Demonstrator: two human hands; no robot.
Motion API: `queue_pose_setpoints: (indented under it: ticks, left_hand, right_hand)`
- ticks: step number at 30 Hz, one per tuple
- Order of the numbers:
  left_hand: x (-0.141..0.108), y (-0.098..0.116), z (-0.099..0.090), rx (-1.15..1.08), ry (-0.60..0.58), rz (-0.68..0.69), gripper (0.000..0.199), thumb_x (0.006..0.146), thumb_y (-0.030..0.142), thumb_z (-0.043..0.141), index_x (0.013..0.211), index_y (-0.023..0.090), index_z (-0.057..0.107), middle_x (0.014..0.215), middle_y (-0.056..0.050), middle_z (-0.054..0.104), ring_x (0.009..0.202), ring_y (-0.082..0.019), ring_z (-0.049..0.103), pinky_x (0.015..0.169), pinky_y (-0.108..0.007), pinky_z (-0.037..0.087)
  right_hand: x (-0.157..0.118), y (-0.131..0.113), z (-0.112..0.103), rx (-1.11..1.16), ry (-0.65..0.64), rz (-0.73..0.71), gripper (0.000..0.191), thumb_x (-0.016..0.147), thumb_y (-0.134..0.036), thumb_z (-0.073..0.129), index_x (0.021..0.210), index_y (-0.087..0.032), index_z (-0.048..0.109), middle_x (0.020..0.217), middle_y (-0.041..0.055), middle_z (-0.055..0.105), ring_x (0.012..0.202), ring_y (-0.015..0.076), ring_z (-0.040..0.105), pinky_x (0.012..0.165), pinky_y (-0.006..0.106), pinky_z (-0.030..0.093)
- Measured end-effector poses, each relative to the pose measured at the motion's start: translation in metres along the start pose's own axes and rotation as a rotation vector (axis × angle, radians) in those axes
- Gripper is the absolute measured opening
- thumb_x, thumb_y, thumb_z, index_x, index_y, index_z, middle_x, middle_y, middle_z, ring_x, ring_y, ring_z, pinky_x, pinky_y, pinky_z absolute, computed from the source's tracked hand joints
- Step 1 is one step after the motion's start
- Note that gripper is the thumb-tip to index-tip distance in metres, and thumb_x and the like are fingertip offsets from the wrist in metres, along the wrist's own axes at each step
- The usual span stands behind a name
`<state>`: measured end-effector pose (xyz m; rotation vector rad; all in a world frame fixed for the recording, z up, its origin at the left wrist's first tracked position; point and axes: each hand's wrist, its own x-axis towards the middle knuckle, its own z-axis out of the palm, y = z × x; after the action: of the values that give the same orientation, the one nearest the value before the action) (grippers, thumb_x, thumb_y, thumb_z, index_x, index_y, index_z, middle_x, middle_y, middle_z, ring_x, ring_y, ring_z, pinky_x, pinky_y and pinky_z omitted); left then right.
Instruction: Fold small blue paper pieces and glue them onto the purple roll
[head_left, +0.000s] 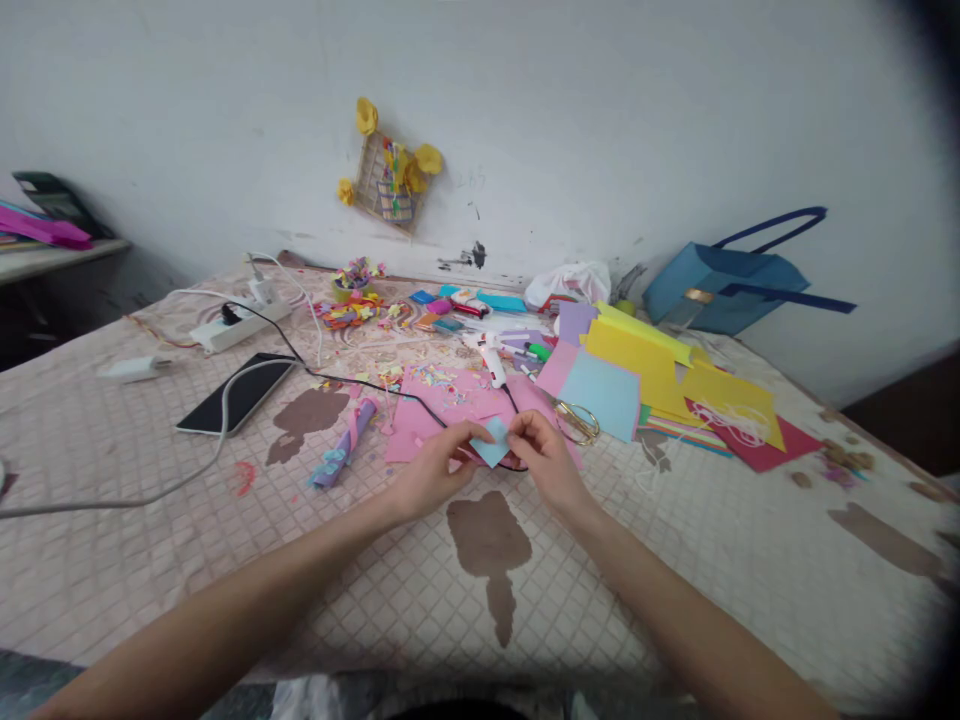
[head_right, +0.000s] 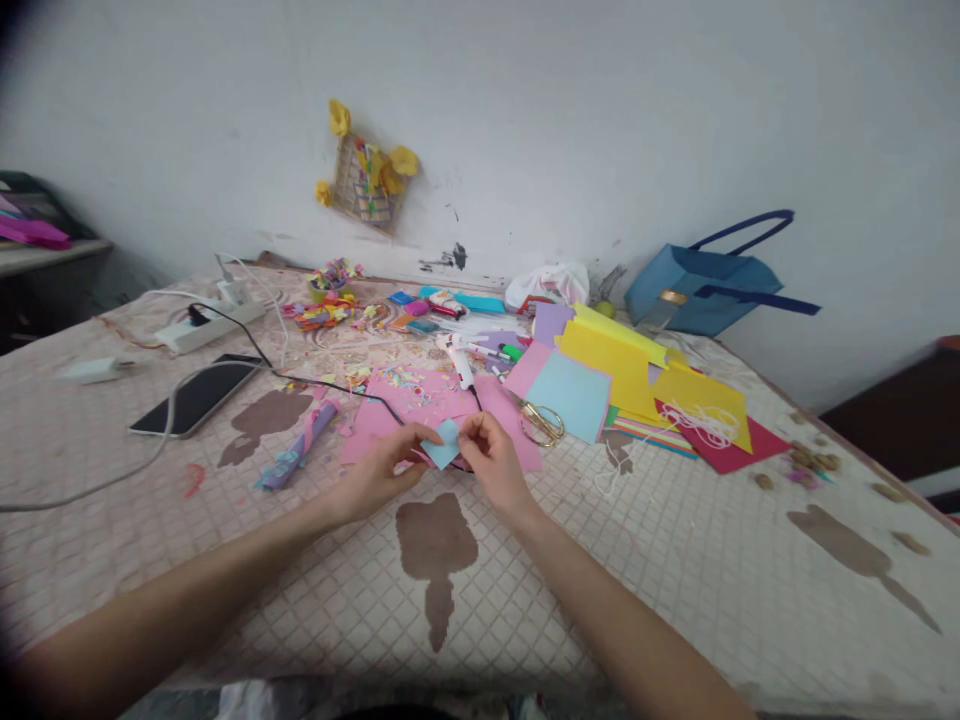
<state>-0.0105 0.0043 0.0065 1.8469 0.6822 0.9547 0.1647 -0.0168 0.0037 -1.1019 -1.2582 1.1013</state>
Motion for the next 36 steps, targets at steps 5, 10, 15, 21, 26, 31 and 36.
queue_pose_setpoints:
  ticks: [5, 10, 15, 21, 26, 31, 36]
  left_hand:
    - [-0.003, -0.002, 0.004, 0.176, 0.038, 0.054, 0.019, 0.073, 0.004, 0.051, 0.086, 0.016, 0.06, 0.085, -0.004, 0.062, 0.081, -0.015, 0.059, 0.073, -0.027, 0.048]
    - [0.001, -0.004, -0.003, 0.211, 0.088, 0.088, 0.027, 0.074, 0.007, 0.054, 0.097, 0.018, 0.057, 0.095, -0.004, 0.061, 0.087, -0.015, 0.059, 0.076, -0.028, 0.048]
    - [0.005, -0.003, -0.017, 0.433, 0.33, -0.042, 0.028, 0.08, 0.019, 0.054, 0.108, 0.018, 0.051, 0.084, -0.003, 0.06, 0.082, -0.018, 0.058, 0.078, -0.035, 0.047]
    - [0.003, -0.001, -0.016, 0.466, 0.204, 0.068, 0.056, 0.074, 0.007, 0.054, 0.126, 0.021, 0.039, 0.113, -0.008, 0.057, 0.107, -0.021, 0.052, 0.092, -0.039, 0.041]
    - [-0.001, -0.004, -0.003, 0.329, 0.044, 0.082, 0.039, 0.075, 0.005, 0.052, 0.111, 0.021, 0.05, 0.102, -0.005, 0.061, 0.094, -0.017, 0.058, 0.084, -0.032, 0.046]
    - [-0.001, 0.0, -0.002, 0.305, 0.124, 0.139, 0.026, 0.077, 0.009, 0.054, 0.1, 0.02, 0.055, 0.095, -0.005, 0.061, 0.088, -0.016, 0.057, 0.079, -0.03, 0.046]
    - [0.0, 0.003, -0.003, 0.207, 0.055, 0.186, 0.009, 0.081, 0.012, 0.055, 0.084, 0.016, 0.061, 0.087, -0.005, 0.061, 0.085, -0.015, 0.057, 0.078, -0.028, 0.045]
  right_hand:
    - [-0.006, -0.003, 0.007, 0.076, -0.022, 0.065, 0.017, 0.075, -0.027, 0.06, 0.087, -0.022, 0.05, 0.072, -0.004, 0.053, 0.059, 0.0101, 0.049, 0.054, 0.024, 0.038]
    - [-0.005, -0.001, 0.004, 0.111, -0.046, 0.196, 0.02, 0.073, -0.036, 0.063, 0.077, -0.018, 0.055, 0.062, -0.0025, 0.054, 0.054, 0.0104, 0.048, 0.05, 0.024, 0.036]
    - [-0.001, 0.003, -0.001, 0.067, 0.069, 0.133, 0.018, 0.076, -0.033, 0.063, 0.072, -0.019, 0.053, 0.059, -0.0039, 0.054, 0.053, 0.009, 0.046, 0.05, 0.022, 0.033]
    - [-0.001, 0.004, -0.002, 0.087, 0.082, 0.123, 0.019, 0.076, -0.035, 0.062, 0.072, -0.019, 0.052, 0.06, -0.0044, 0.053, 0.053, 0.0092, 0.046, 0.05, 0.022, 0.034]
    - [-0.004, 0.002, 0.004, 0.136, 0.023, 0.17, 0.02, 0.075, -0.035, 0.062, 0.072, -0.018, 0.054, 0.062, -0.0031, 0.052, 0.055, 0.0097, 0.047, 0.05, 0.023, 0.035]
    - [-0.006, -0.001, 0.009, 0.174, -0.055, 0.216, 0.022, 0.072, -0.036, 0.065, 0.071, -0.018, 0.054, 0.063, -0.0031, 0.053, 0.052, 0.0088, 0.045, 0.049, 0.023, 0.035]
    - [-0.008, -0.002, 0.009, 0.197, -0.1, 0.225, 0.021, 0.074, -0.036, 0.064, 0.072, -0.018, 0.053, 0.065, -0.0039, 0.05, 0.054, 0.0089, 0.046, 0.049, 0.022, 0.035]
